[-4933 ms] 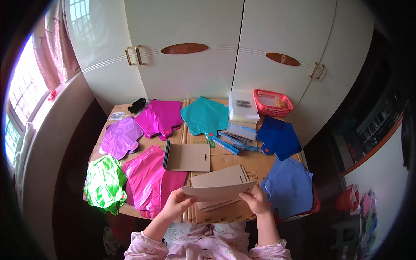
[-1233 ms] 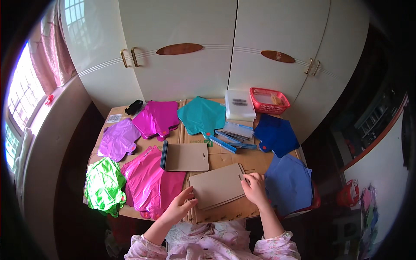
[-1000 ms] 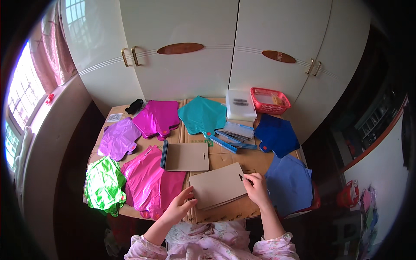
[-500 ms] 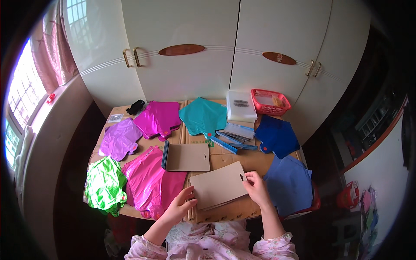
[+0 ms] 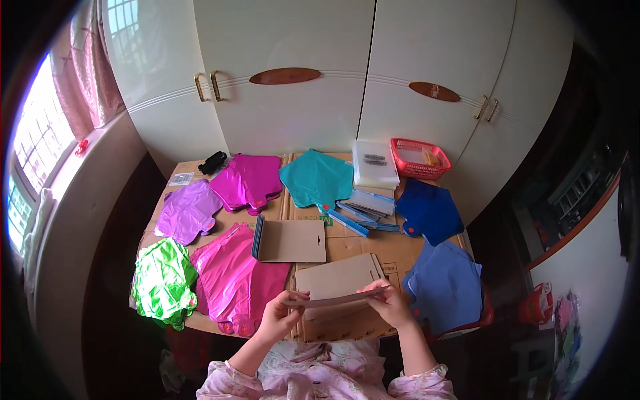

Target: Folding colorful plastic sheets and placing them into a small cardboard box.

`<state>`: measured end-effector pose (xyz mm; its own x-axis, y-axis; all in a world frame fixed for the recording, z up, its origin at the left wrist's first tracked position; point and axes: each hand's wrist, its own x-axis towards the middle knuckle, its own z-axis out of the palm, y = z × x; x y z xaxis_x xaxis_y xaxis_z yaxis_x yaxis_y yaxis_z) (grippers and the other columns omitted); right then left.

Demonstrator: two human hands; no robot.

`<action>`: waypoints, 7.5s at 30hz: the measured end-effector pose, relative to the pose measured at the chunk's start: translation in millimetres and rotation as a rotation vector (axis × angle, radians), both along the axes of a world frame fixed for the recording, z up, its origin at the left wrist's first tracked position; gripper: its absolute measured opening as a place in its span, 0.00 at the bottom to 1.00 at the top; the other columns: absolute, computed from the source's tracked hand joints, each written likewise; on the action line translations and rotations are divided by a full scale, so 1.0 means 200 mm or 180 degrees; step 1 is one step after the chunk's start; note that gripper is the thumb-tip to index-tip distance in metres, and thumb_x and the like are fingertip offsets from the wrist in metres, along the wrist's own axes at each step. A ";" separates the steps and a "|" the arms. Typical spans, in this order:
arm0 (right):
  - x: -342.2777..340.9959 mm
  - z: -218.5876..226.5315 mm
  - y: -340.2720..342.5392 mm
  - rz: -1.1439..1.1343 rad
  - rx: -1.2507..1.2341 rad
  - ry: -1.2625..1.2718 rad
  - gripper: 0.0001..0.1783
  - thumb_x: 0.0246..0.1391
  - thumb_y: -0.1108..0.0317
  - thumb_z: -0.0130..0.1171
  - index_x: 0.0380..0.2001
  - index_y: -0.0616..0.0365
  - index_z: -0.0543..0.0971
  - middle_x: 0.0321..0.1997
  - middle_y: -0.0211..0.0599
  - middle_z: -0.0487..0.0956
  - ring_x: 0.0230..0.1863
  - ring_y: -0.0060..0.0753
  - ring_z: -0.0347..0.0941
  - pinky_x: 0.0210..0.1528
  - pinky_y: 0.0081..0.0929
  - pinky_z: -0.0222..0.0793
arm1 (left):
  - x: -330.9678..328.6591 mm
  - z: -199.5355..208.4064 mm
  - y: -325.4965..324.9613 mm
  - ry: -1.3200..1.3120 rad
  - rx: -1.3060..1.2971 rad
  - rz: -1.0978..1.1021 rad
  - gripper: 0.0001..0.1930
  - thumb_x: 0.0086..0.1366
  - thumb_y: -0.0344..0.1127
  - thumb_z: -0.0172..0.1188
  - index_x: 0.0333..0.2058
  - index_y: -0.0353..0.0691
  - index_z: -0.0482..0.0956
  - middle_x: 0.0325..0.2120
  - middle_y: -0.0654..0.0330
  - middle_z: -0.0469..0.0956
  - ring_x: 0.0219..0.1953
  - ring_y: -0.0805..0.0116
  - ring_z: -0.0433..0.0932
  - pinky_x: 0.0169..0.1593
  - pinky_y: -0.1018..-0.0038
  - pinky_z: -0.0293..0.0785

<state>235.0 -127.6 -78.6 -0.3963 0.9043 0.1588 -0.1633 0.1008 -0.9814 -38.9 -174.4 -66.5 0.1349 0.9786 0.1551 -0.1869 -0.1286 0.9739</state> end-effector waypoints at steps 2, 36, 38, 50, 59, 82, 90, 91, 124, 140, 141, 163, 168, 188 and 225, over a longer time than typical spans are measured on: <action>0.00 -0.04 0.01 -0.0105 -0.0041 -0.0601 0.13 0.53 0.75 0.54 0.43 0.61 0.69 0.36 0.29 0.74 0.38 0.18 0.70 0.42 0.19 0.65 | 0.00 0.00 0.00 0.0577 -0.0201 -0.0074 0.10 0.57 0.20 0.51 0.39 0.33 0.73 0.34 0.62 0.74 0.39 0.79 0.70 0.43 0.80 0.67; -0.26 0.18 -0.41 -0.0496 0.0867 -0.0753 0.10 0.54 0.71 0.54 0.40 0.59 0.77 0.22 0.38 0.77 0.20 0.22 0.72 0.24 0.20 0.65 | -0.06 0.23 0.03 0.0643 0.0072 0.0638 0.08 0.67 0.34 0.43 0.33 0.37 0.68 0.20 0.68 0.67 0.24 0.82 0.64 0.28 0.82 0.62; -0.26 0.17 -0.42 -0.0470 0.0851 -0.0691 0.10 0.54 0.71 0.54 0.39 0.59 0.78 0.22 0.36 0.77 0.21 0.21 0.71 0.24 0.19 0.65 | -0.05 0.21 0.03 0.0788 0.0375 0.0920 0.07 0.66 0.33 0.45 0.33 0.36 0.68 0.17 0.67 0.67 0.21 0.81 0.64 0.25 0.81 0.62; -0.25 0.19 -0.35 -0.0893 -0.0037 -0.0066 0.08 0.56 0.70 0.52 0.32 0.64 0.76 0.26 0.21 0.72 0.28 0.12 0.65 0.30 0.14 0.60 | 0.02 0.19 -0.01 0.2065 0.0859 0.1524 0.14 0.64 0.34 0.50 0.20 0.36 0.67 0.09 0.54 0.61 0.10 0.65 0.64 0.17 0.72 0.60; -0.39 0.21 0.03 -0.0487 -0.0228 -0.0225 0.15 0.53 0.74 0.52 0.45 0.63 0.68 0.40 0.30 0.73 0.41 0.19 0.67 0.44 0.20 0.62 | -0.17 0.24 0.14 0.3119 0.0258 0.1553 0.23 0.64 0.50 0.46 0.19 0.37 0.72 0.12 0.49 0.69 0.18 0.48 0.72 0.23 0.58 0.65; -0.05 0.19 0.16 -0.1504 0.1853 -0.3286 0.13 0.48 0.66 0.56 0.36 0.63 0.76 0.34 0.47 0.78 0.35 0.48 0.73 0.43 0.39 0.66 | -0.09 0.13 0.00 0.0487 -0.1191 -0.0248 0.22 0.63 0.36 0.52 0.54 0.31 0.63 0.48 0.52 0.69 0.52 0.68 0.67 0.55 0.74 0.62; 0.00 0.17 0.12 -0.1499 0.0595 -0.2062 0.12 0.53 0.69 0.51 0.38 0.64 0.75 0.34 0.50 0.78 0.37 0.47 0.76 0.39 0.32 0.70 | -0.03 0.11 0.01 -0.0230 -0.1460 -0.0089 0.22 0.63 0.32 0.52 0.54 0.32 0.61 0.50 0.51 0.65 0.51 0.66 0.66 0.53 0.71 0.65; 0.01 0.17 0.12 -0.1527 0.0495 -0.1969 0.12 0.54 0.69 0.51 0.38 0.64 0.75 0.35 0.50 0.78 0.38 0.46 0.76 0.39 0.31 0.71 | -0.02 0.12 0.01 -0.0227 -0.1472 -0.0110 0.21 0.63 0.31 0.50 0.53 0.32 0.61 0.50 0.51 0.64 0.52 0.65 0.65 0.54 0.70 0.64; -0.01 0.09 -0.03 -0.0078 0.0730 -0.0763 0.14 0.55 0.75 0.51 0.46 0.61 0.69 0.39 0.31 0.75 0.39 0.19 0.70 0.41 0.17 0.65 | 0.00 0.05 -0.02 0.0992 -0.0216 0.0159 0.11 0.59 0.18 0.46 0.39 0.31 0.74 0.34 0.61 0.74 0.36 0.79 0.71 0.41 0.81 0.68; -0.40 0.31 -0.46 -0.0810 0.1627 -0.1254 0.18 0.51 0.75 0.50 0.48 0.57 0.71 0.42 0.46 0.77 0.34 0.46 0.77 0.33 0.31 0.73 | 0.12 0.12 0.03 0.0349 0.0301 0.1221 0.30 0.66 0.52 0.29 0.56 0.31 0.56 0.49 0.53 0.62 0.51 0.63 0.60 0.57 0.69 0.51; -0.38 0.30 -0.45 -0.0912 0.1672 -0.1259 0.18 0.52 0.75 0.50 0.48 0.58 0.71 0.40 0.46 0.78 0.32 0.45 0.77 0.32 0.31 0.73 | 0.11 0.14 0.03 0.0092 0.0088 0.1058 0.27 0.67 0.49 0.31 0.54 0.32 0.59 0.46 0.55 0.65 0.49 0.67 0.63 0.54 0.71 0.54; -0.36 0.65 -0.13 -0.0047 0.2008 -0.2079 0.05 0.47 0.67 0.59 0.26 0.54 0.75 0.25 0.33 0.77 0.27 0.39 0.74 0.27 0.28 0.69 | 0.13 0.45 -0.06 0.1840 0.1386 0.0379 0.07 0.51 0.28 0.63 0.22 0.37 0.73 0.12 0.59 0.70 0.14 0.65 0.72 0.19 0.74 0.64; -0.37 0.68 -0.12 -0.0251 0.2228 -0.1759 0.02 0.47 0.72 0.57 0.22 0.54 0.75 0.20 0.33 0.76 0.23 0.39 0.74 0.23 0.30 0.67 | 0.08 0.43 -0.09 0.2375 0.1628 0.0430 0.11 0.51 0.33 0.64 0.18 0.38 0.70 0.09 0.60 0.67 0.12 0.63 0.70 0.17 0.72 0.64; -0.38 0.77 0.37 0.0035 0.2088 -0.1882 0.06 0.51 0.69 0.55 0.27 0.60 0.77 0.22 0.39 0.76 0.25 0.36 0.74 0.28 0.28 0.67 | -0.02 0.37 0.01 0.0772 0.0124 0.0676 0.09 0.61 0.33 0.56 0.34 0.31 0.73 0.19 0.60 0.74 0.18 0.76 0.71 0.26 0.81 0.69; 0.06 0.09 0.14 -0.1051 -0.0124 -0.1809 0.11 0.48 0.69 0.57 0.33 0.64 0.73 0.32 0.39 0.75 0.31 0.31 0.70 0.36 0.25 0.66 | 0.03 0.15 0.00 -0.1768 -0.2032 0.0465 0.26 0.58 0.32 0.52 0.56 0.38 0.58 0.48 0.57 0.65 0.53 0.65 0.62 0.55 0.61 0.57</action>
